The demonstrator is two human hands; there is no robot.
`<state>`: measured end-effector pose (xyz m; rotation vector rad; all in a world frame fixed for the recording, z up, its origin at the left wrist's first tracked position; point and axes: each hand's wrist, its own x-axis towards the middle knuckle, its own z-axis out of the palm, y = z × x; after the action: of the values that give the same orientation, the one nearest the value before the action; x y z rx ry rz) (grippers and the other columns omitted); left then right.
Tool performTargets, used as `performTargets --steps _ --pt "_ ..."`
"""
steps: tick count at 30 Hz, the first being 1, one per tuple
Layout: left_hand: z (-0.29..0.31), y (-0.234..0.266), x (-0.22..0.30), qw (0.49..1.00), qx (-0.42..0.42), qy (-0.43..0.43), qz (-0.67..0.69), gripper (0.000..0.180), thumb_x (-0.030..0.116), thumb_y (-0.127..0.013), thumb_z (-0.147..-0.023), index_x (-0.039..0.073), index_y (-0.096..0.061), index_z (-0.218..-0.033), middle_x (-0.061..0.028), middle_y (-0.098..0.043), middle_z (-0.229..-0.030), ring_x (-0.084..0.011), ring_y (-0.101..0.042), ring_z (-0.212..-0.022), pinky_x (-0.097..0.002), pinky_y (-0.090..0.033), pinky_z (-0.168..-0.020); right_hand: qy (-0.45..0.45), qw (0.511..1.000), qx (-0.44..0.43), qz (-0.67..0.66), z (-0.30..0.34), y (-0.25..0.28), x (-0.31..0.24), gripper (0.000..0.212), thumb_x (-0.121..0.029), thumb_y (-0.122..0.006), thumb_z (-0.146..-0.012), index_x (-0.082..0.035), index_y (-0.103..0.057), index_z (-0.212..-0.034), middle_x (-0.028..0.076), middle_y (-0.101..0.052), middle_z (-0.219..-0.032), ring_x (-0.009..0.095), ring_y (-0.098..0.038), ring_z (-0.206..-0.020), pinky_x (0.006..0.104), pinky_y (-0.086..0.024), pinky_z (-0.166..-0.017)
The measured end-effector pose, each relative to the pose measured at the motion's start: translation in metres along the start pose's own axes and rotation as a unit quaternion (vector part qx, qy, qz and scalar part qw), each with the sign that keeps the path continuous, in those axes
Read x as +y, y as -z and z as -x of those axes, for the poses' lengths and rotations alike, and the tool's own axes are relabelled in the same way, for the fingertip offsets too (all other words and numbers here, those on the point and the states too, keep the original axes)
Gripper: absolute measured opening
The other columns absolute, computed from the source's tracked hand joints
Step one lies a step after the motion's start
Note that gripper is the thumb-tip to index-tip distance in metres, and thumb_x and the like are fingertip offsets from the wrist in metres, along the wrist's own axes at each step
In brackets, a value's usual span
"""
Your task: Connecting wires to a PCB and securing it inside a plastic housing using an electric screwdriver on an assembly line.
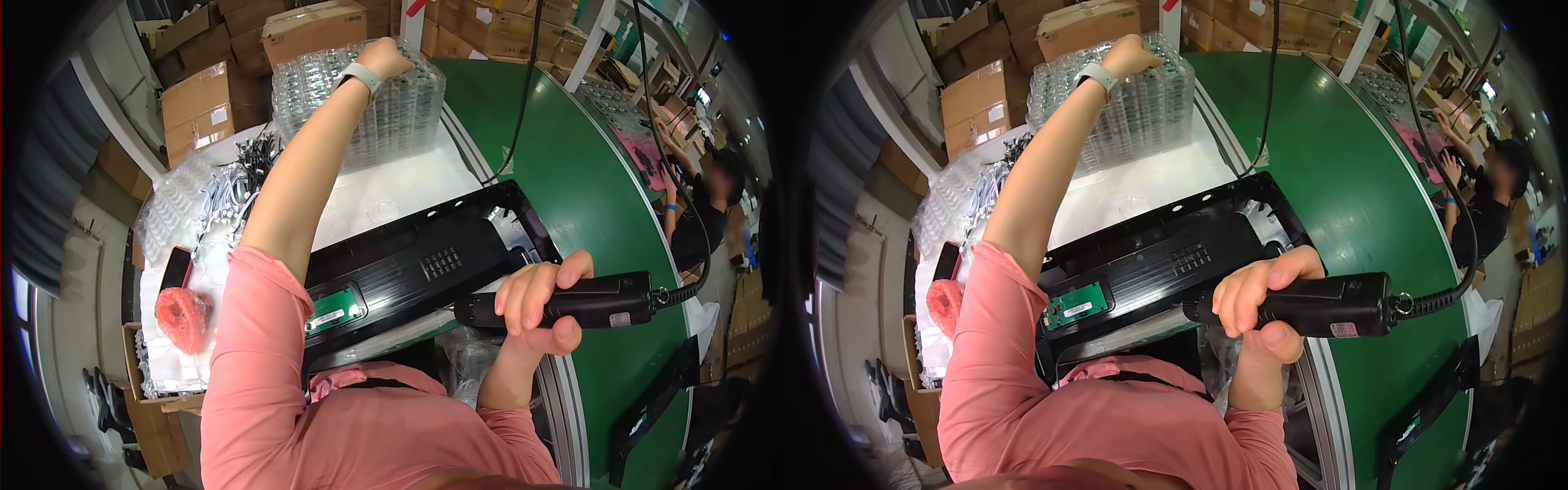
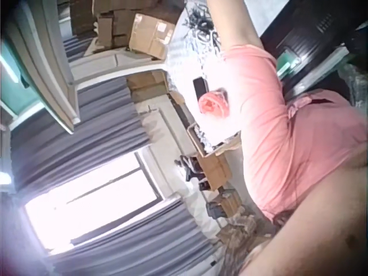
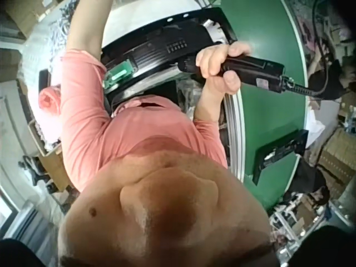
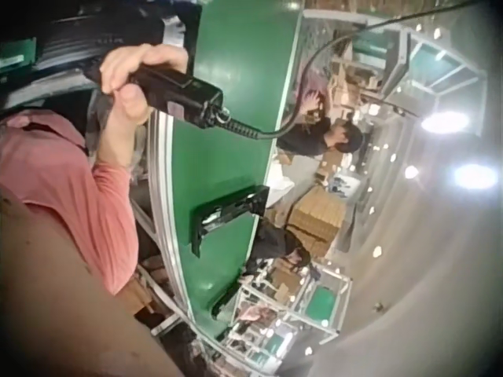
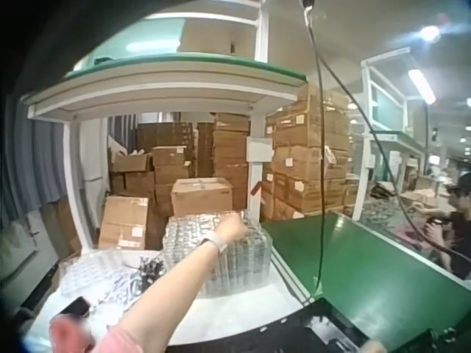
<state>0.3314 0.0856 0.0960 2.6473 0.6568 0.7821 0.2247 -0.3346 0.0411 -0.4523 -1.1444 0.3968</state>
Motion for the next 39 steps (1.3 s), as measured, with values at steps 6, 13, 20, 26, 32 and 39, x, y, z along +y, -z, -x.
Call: performTargets --steps 6,13,20,26,32,39 --pt "0.015 -0.007 0.006 0.997 0.041 -0.007 0.058 0.026 0.024 -0.080 -0.075 0.001 -0.075 -0.088 -0.0164 -0.074 -0.088 -0.0282 -0.071 -0.087 -0.0368 -0.056 -0.080 -0.013 0.999 0.047 -0.014 0.003 0.001 0.010 0.044 -0.028 -0.072 -0.090 -0.008 -0.045 -0.118 0.004 -0.059 -0.066 0.018 -0.056 -0.044 0.0356 -0.054 -0.055" --pt "0.091 0.063 0.017 0.974 0.104 -0.196 0.044 0.015 0.015 -0.075 -0.077 0.003 -0.072 -0.084 -0.0144 -0.071 -0.084 -0.0311 -0.069 -0.081 -0.0385 -0.054 -0.074 -0.012 0.999 0.028 -0.023 0.005 -0.006 0.014 0.044 -0.029 -0.071 -0.091 -0.008 -0.045 -0.120 0.004 -0.059 -0.067 0.017 -0.057 -0.046 0.0351 -0.053 -0.059" --pt "0.249 0.070 -0.075 0.897 -0.309 -0.312 -0.053 0.010 0.006 -0.071 -0.078 0.005 -0.070 -0.088 -0.0097 -0.066 -0.080 -0.0258 -0.066 -0.074 -0.0337 -0.055 -0.069 -0.024 0.996 -0.049 -0.076 -0.007 -0.016 0.020 0.049 -0.029 -0.075 -0.089 -0.010 -0.045 -0.124 0.003 -0.063 -0.075 0.016 -0.059 -0.051 0.0344 -0.053 -0.063" --pt "0.306 0.058 -0.134 0.933 -0.279 -0.125 0.188 0.021 0.003 -0.078 -0.075 0.002 -0.069 -0.094 -0.0033 -0.064 -0.085 -0.0150 -0.062 -0.077 -0.0291 -0.054 -0.074 -0.064 0.987 -0.103 -0.106 -0.014 -0.035 0.047 0.053 -0.032 -0.076 -0.090 -0.012 -0.044 -0.127 0.003 -0.064 -0.078 0.016 -0.059 -0.053 0.0342 -0.052 -0.063" --pt "0.322 0.052 -0.136 0.958 -0.202 -0.093 0.182 0.028 0.007 -0.082 -0.073 0.002 -0.070 -0.098 -0.0049 -0.064 -0.090 -0.0163 -0.062 -0.081 -0.0322 -0.054 -0.078 -0.084 0.980 -0.141 -0.115 -0.021 -0.052 0.064 0.056 -0.036 -0.075 -0.090 -0.013 -0.043 -0.131 0.002 -0.064 -0.080 0.015 -0.059 -0.055 0.0340 -0.051 -0.064" --pt "0.323 0.067 -0.133 0.955 -0.218 -0.090 0.178 0.016 0.011 -0.078 -0.081 0.000 -0.072 -0.091 -0.0127 -0.069 -0.082 -0.0235 -0.065 -0.074 -0.0324 -0.052 -0.072 -0.114 0.979 -0.134 -0.102 -0.030 -0.072 0.077 0.050 -0.035 -0.077 -0.084 -0.011 -0.051 -0.120 -0.004 -0.061 -0.070 0.011 -0.059 -0.052 0.0304 -0.050 -0.065"
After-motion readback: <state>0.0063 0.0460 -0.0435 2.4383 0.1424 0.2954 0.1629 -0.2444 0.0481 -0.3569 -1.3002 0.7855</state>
